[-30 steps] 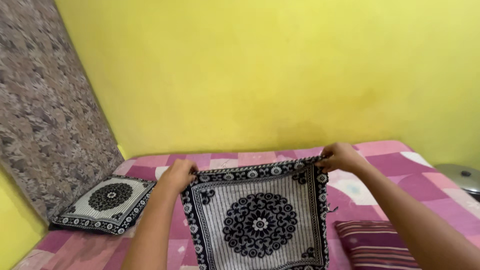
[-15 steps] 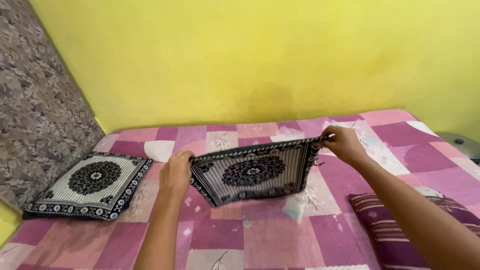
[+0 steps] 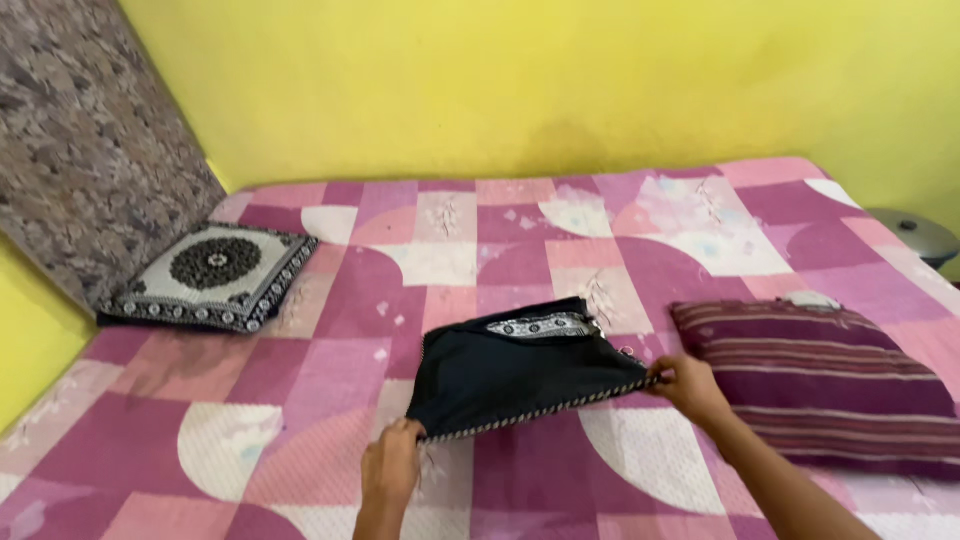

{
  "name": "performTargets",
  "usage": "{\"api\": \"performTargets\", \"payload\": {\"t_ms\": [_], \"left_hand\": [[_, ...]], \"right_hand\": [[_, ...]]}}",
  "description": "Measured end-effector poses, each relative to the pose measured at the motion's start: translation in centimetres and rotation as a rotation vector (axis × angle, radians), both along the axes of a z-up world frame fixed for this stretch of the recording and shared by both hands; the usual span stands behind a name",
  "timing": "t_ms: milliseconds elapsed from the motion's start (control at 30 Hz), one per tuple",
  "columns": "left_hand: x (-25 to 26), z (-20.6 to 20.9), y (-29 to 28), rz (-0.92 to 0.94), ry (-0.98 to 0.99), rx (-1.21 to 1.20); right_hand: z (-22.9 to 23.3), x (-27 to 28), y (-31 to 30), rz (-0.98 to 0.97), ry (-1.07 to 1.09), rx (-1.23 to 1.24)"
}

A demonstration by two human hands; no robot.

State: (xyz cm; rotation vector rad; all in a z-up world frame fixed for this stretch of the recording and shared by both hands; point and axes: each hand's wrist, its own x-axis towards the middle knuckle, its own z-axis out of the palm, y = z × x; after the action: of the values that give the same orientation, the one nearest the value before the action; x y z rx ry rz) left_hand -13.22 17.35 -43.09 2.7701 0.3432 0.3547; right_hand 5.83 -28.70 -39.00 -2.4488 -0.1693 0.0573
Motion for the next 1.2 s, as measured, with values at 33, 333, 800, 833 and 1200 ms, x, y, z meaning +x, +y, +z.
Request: {"api": "performTargets", "payload": {"t_ms": [33,333,800,833,1200], "left_hand": [[-1.6,-1.6,-1.1,-0.020,0.040,0.049],[-12.3,-10.9,-8.7,0.049,0.345,0.097],[-11.2,-9.9,-13.3,0.004,0.052,-0.034],[-10.3,-10.1,-14.1,-0.057,0.048,-0.040],[-7.4,-11.5,-13.9,-0.269,0.237,0.003]], "right_hand": [[-1.4,-1.3,-0.9,0.007,0.021,-0.009],[-13.5,-11.6,-7.1,-0.038,0.009,-0.089],[-12.8,-18.0,0.3,0.120,-0.249,-0.032],[-12.3,-18.2,2.6,0.168,-0.220,-0.031],[-15.5,-17.7,9.7,0.673,-0.159,-0.323]]}}
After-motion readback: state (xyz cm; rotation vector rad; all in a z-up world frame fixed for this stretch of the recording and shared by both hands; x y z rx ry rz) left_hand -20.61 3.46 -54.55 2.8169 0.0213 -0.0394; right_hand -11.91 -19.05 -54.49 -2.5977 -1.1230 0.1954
